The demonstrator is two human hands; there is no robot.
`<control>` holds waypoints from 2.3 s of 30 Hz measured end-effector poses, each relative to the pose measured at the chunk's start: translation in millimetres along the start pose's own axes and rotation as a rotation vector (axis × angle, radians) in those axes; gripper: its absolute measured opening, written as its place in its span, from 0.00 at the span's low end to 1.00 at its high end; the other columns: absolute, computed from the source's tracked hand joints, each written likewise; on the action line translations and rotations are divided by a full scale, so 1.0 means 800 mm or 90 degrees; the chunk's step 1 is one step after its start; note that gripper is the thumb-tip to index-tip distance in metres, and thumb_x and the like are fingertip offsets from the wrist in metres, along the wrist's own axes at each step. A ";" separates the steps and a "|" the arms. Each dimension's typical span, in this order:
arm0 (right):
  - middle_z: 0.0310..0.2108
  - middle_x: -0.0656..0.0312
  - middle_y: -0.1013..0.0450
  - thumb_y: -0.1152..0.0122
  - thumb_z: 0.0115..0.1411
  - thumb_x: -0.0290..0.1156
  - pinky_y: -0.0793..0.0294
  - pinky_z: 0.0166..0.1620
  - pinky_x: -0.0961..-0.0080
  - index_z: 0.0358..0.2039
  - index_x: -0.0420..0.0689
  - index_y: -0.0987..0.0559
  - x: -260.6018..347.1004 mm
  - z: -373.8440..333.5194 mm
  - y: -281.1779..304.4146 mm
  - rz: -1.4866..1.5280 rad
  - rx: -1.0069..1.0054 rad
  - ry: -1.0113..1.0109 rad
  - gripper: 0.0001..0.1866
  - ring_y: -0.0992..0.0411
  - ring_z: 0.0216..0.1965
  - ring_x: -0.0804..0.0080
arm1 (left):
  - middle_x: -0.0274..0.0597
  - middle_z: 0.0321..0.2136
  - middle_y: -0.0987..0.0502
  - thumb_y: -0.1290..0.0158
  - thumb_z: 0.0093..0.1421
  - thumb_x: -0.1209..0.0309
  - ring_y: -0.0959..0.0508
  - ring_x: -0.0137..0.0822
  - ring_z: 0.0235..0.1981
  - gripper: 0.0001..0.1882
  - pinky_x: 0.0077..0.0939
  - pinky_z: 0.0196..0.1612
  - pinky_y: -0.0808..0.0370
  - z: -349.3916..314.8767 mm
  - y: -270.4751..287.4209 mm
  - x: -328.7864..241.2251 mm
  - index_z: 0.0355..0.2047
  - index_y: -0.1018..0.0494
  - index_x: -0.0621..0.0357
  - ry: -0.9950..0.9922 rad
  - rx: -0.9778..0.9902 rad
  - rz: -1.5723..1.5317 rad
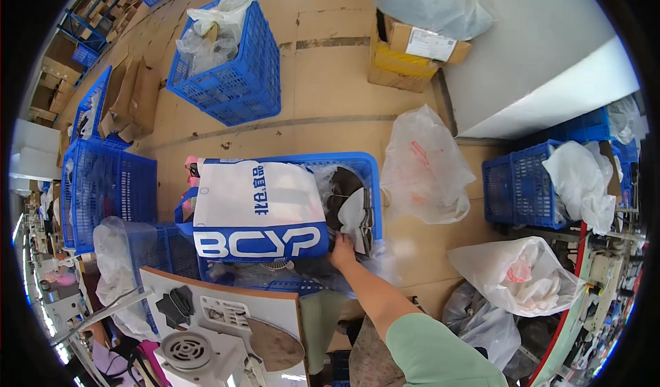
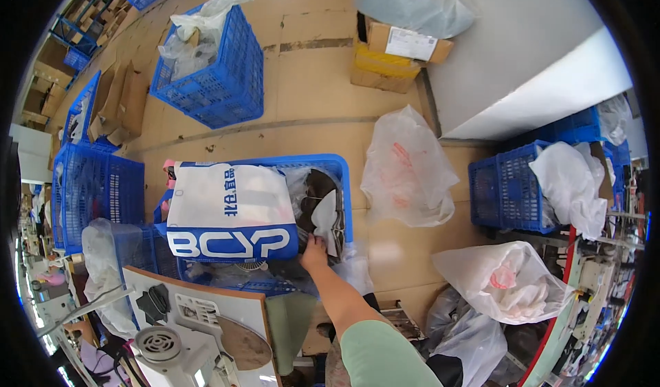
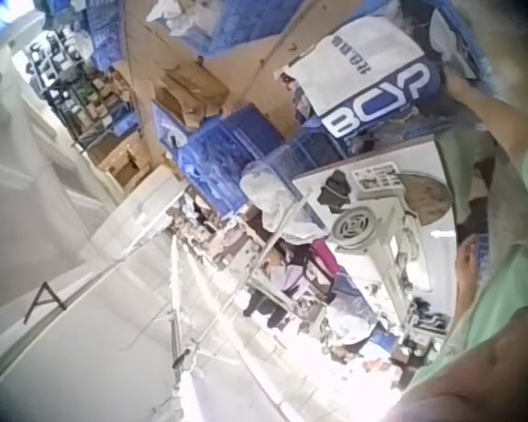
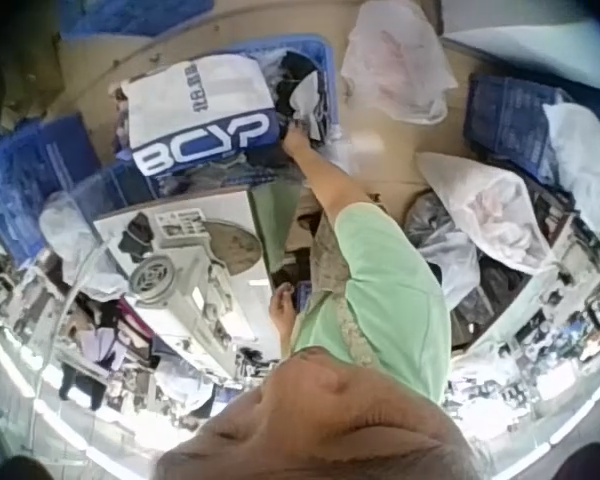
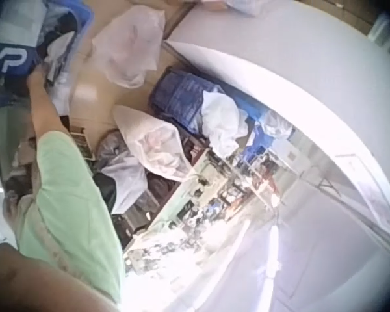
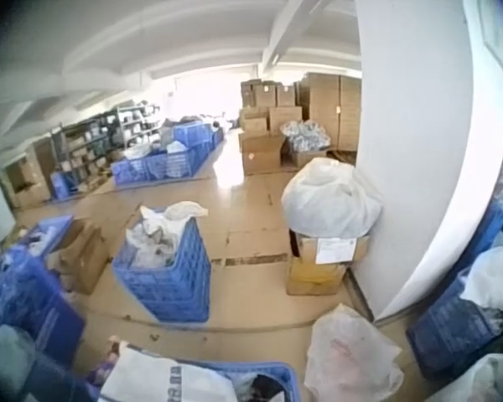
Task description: Sort shoe upper components from plastic bags and arrange them on the workstation table in a factory.
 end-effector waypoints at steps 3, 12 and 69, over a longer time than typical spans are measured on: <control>0.54 0.47 0.41 0.30 0.38 0.40 0.40 0.56 0.53 0.56 0.42 0.41 0.020 0.009 -0.005 -0.025 -0.038 0.003 0.45 0.43 0.56 0.46 | 0.44 0.39 0.24 0.53 0.64 0.68 0.24 0.33 0.39 0.14 0.25 0.43 0.28 -0.009 -0.001 -0.007 0.45 0.28 0.64 -0.001 -0.064 0.001; 0.49 0.44 0.35 0.29 0.35 0.41 0.35 0.51 0.59 0.43 0.39 0.35 0.043 -0.019 0.037 0.066 0.215 -0.111 0.36 0.36 0.51 0.47 | 0.44 0.38 0.23 0.54 0.64 0.66 0.26 0.34 0.40 0.15 0.25 0.44 0.30 0.007 -0.024 -0.043 0.45 0.29 0.64 0.019 -0.070 0.018; 0.48 0.56 0.32 0.34 0.47 0.27 0.31 0.50 0.67 0.54 0.40 0.37 0.184 -0.450 0.278 0.791 0.398 0.199 0.33 0.32 0.47 0.65 | 0.38 0.26 0.24 0.51 0.50 0.83 0.25 0.28 0.27 0.10 0.19 0.33 0.28 -0.050 0.121 -0.226 0.35 0.28 0.64 -0.404 -0.211 -0.247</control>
Point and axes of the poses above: each hand's wrist, its own z-axis towards the middle knuckle, its own y-axis out of the back of the hand, x = y × z, the point moved 5 cm from there along z, towards the middle knuckle
